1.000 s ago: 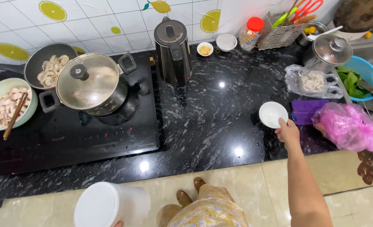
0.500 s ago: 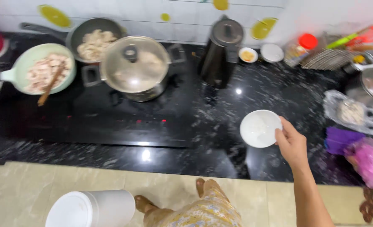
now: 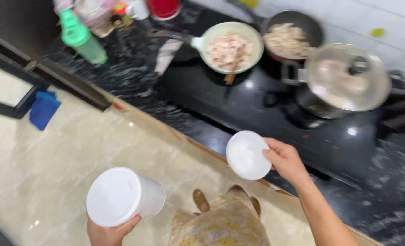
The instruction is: The person takes a small bowl from the dish rack, opens a white canister, and uses a blue scoop to add powder into the bowl. They stir the mixture with a spoon, then pick up a red airpot thermos and unscrew its lid.
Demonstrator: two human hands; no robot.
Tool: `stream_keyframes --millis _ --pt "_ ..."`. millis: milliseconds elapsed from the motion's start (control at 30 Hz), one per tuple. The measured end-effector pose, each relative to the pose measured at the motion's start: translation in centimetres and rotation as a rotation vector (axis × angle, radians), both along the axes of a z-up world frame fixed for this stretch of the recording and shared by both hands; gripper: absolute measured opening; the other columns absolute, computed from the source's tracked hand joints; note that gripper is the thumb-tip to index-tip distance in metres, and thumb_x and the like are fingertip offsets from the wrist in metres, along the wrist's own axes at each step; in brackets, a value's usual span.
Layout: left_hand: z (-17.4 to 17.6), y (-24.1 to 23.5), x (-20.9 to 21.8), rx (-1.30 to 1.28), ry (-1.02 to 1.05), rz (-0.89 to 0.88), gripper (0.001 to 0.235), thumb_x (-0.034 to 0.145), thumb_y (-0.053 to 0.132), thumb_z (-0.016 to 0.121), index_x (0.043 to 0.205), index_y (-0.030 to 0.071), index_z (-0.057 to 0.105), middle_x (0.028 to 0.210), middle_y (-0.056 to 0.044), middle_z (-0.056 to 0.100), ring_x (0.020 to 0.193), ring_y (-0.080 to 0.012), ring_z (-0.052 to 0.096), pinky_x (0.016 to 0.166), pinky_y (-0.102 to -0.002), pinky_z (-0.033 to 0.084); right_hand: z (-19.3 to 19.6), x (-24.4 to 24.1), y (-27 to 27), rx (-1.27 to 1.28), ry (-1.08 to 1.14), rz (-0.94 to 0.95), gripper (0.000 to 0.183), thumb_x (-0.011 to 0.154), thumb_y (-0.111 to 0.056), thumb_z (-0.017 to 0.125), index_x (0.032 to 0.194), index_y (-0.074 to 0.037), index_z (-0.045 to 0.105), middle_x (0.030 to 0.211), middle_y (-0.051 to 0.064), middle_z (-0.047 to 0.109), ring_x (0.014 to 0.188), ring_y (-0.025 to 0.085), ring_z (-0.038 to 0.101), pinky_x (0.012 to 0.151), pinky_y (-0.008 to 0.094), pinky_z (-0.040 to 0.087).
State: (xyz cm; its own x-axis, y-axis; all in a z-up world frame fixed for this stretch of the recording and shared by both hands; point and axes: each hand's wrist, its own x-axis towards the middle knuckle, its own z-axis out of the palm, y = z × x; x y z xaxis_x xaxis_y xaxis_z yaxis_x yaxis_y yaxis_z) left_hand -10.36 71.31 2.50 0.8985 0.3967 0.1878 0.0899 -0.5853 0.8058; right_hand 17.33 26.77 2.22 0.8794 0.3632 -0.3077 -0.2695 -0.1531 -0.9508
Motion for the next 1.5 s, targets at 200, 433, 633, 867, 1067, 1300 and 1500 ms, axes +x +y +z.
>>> stream_keyframes --millis 200,433,633,867,1067,1300,1500 --pt "0.2 8.9 0.7 0.000 0.020 0.142 0.087 0.041 0.012 0.096 0.121 0.002 0.063 0.115 -0.011 0.073 0.109 -0.0218 0.069 0.097 -0.037 0.052 3.3 1.7 15.6 -0.233 -0.281 0.249 0.040 0.094 -0.015 0.060 0.132 -0.009 0.069 0.083 -0.001 0.072 0.071 0.005 0.058 0.064 0.026 0.052" --pt "-0.9 16.7 6.0 -0.180 -0.046 0.294 0.104 0.042 0.018 0.096 0.134 -0.002 0.052 0.121 -0.012 0.069 0.110 -0.0219 0.068 0.097 -0.036 0.053 4.2 7.5 28.7 -0.431 -0.450 0.339 0.044 0.090 -0.019 0.061 0.134 -0.015 0.066 0.074 0.011 0.071 0.059 0.013 0.063 0.063 0.031 0.054" --pt "-1.1 24.4 13.3 -0.396 -0.134 0.213 0.104 0.046 0.015 0.094 0.139 -0.003 0.051 0.124 -0.015 0.070 0.113 -0.0233 0.068 0.099 -0.038 0.052 -1.1 14.0 37.9 -0.348 -0.428 0.294 0.045 0.090 -0.019 0.061 0.134 -0.011 0.062 0.078 0.016 0.072 0.063 0.021 0.071 0.063 0.035 0.057" --pt "-0.6 28.9 23.4 -0.424 -0.008 0.247 0.106 0.046 0.013 0.098 0.137 -0.003 0.048 0.119 -0.014 0.071 0.107 -0.0217 0.069 0.093 -0.038 0.056 -5.3 22.9 46.9 -0.469 -0.481 0.189 0.040 0.093 -0.019 0.060 0.132 -0.009 0.061 0.081 0.020 0.073 0.073 0.032 0.075 0.068 0.042 0.058" --pt "0.5 31.3 34.9 -0.445 0.037 -0.085 0.119 0.045 0.016 0.100 0.146 -0.001 0.038 0.127 -0.013 0.067 0.115 -0.0218 0.068 0.096 -0.037 0.055 -11.7 30.4 50.1 -0.611 -0.424 -0.019 0.039 0.096 -0.020 0.056 0.134 -0.010 0.058 0.082 0.018 0.074 0.073 0.033 0.075 0.072 0.045 0.057" --pt "-1.1 34.7 44.4 -0.478 0.077 -0.516 0.118 0.050 0.023 0.102 0.149 0.001 0.039 0.141 -0.016 0.059 0.131 -0.0287 0.060 0.108 -0.041 0.048 -15.8 34.6 51.6 -0.688 -0.177 -0.244 0.045 0.094 -0.022 0.058 0.139 -0.014 0.056 0.085 0.014 0.076 0.075 0.028 0.076 0.073 0.043 0.057" --pt "-1.3 36.5 48.5 -0.359 0.151 -0.713 0.120 0.050 0.026 0.102 0.149 0.002 0.039 0.145 -0.018 0.056 0.135 -0.0321 0.057 0.110 -0.043 0.048 -13.5 35.0 53.9 -0.642 -0.047 -0.325 0.050 0.096 -0.026 0.058 0.144 -0.014 0.051 0.089 0.013 0.075 0.074 0.027 0.074 0.070 0.044 0.058"
